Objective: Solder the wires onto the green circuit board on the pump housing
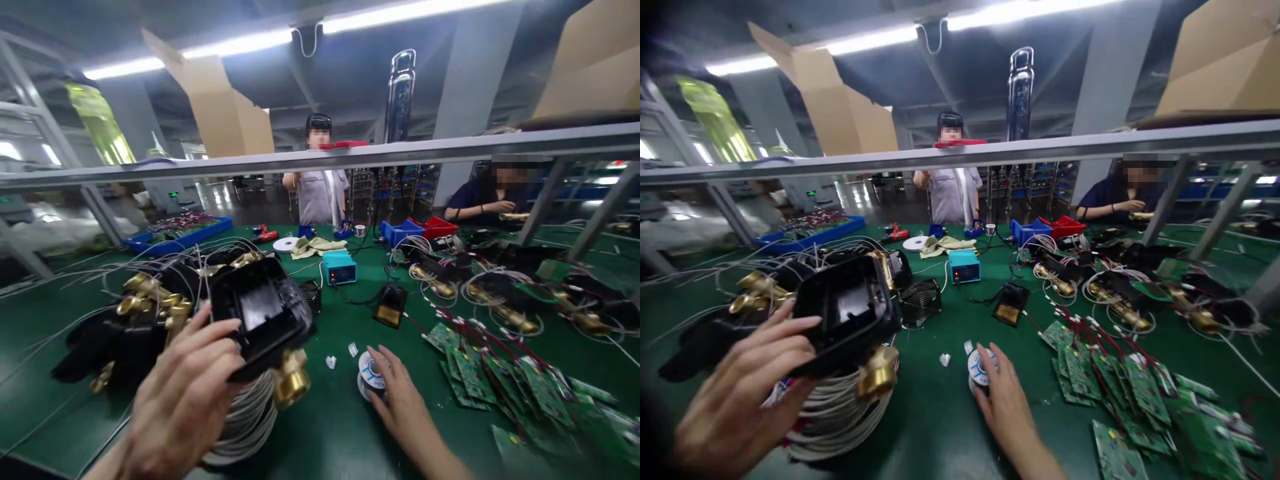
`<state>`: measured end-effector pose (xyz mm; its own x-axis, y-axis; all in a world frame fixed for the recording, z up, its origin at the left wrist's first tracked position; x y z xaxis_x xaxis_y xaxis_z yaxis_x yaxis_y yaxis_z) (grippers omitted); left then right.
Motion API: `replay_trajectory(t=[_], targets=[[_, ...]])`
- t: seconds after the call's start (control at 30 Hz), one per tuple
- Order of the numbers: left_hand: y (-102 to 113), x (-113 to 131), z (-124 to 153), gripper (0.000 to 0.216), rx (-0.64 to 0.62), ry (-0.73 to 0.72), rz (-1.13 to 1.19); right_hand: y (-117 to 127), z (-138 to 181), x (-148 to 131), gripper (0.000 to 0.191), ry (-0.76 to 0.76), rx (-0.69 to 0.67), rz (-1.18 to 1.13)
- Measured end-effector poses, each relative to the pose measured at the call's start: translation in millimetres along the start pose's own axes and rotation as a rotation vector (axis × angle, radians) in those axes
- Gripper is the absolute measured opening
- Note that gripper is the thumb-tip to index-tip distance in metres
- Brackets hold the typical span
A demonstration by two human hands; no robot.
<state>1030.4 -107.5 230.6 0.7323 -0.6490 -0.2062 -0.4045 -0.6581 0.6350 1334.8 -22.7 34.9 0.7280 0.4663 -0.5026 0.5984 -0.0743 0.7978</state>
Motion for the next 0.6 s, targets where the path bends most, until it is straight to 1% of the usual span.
replay_trajectory(t=[0.07,0.1,0.17,0.23,0.3,0.33,0.37,0.4,0.43,0.47,0.5,0.53,0.6], targets=[[-11.6,28.2,7.6,0.021,-0.047,-0.099,0.009,-6.8,-18.4,2.1,0.051,-0.059,-0.07,-0.144],[-18.3,41.6,12.2,0.02,-0.059,-0.128,0.019,-6.7,-25.7,3.0,0.049,-0.084,-0.084,-0.194],[-31.6,64.0,21.9,0.018,-0.055,-0.133,0.048,1.0,-35.2,2.4,0.047,-0.129,-0.064,-0.24],[-44.6,82.4,31.0,0.017,-0.037,-0.118,0.077,14.8,-35.2,-3.4,0.044,-0.17,-0.035,-0.279],[-57.0,98.6,38.2,0.022,-0.009,-0.103,0.101,29.8,-23.6,-16.0,0.04,-0.204,-0.042,-0.348],[-62.9,106.4,40.8,0.026,0.006,-0.097,0.112,35.6,-14.0,-24.4,0.045,-0.222,-0.078,-0.409],[-68.8,113.9,42.5,0.03,0.015,-0.091,0.125,39.2,-2.5,-33.9,0.054,-0.239,-0.147,-0.491],[-74.5,121.0,43.5,0.034,0.025,-0.075,0.143,40.4,10.4,-43.8,0.063,-0.261,-0.246,-0.6],[-79.5,127.7,43.6,0.037,0.045,-0.052,0.164,38.2,24.3,-53.7,0.069,-0.303,-0.384,-0.768],[-84.7,134.6,42.9,0.039,0.055,-0.034,0.182,36.3,37.8,-62.6,0.075,-0.343,-0.488,-0.889],[-90.1,141.6,41.2,0.04,0.053,-0.02,0.198,34.8,49.8,-69.1,0.08,-0.395,-0.546,-0.985],[-95.4,148.7,38.6,0.041,0.047,-0.012,0.211,33.8,59.5,-72.5,0.082,-0.451,-0.55,-1.046],[-105.3,162.7,31.8,0.041,0.027,-0.03,0.235,34.2,71.8,-70.3,0.074,-0.549,-0.434,-1.08]])
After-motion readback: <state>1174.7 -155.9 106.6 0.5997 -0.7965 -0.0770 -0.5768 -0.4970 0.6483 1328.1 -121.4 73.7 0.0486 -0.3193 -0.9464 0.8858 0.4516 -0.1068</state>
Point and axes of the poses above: each hand's wrist, its own z-axis away from the middle knuckle, its own y-axis out of the back of the hand, x = y × z, the point moved 4 cm from there along -z, towards the middle knuckle, and after that the axes turned 12 degrees about -x, right-handed, at the moved point
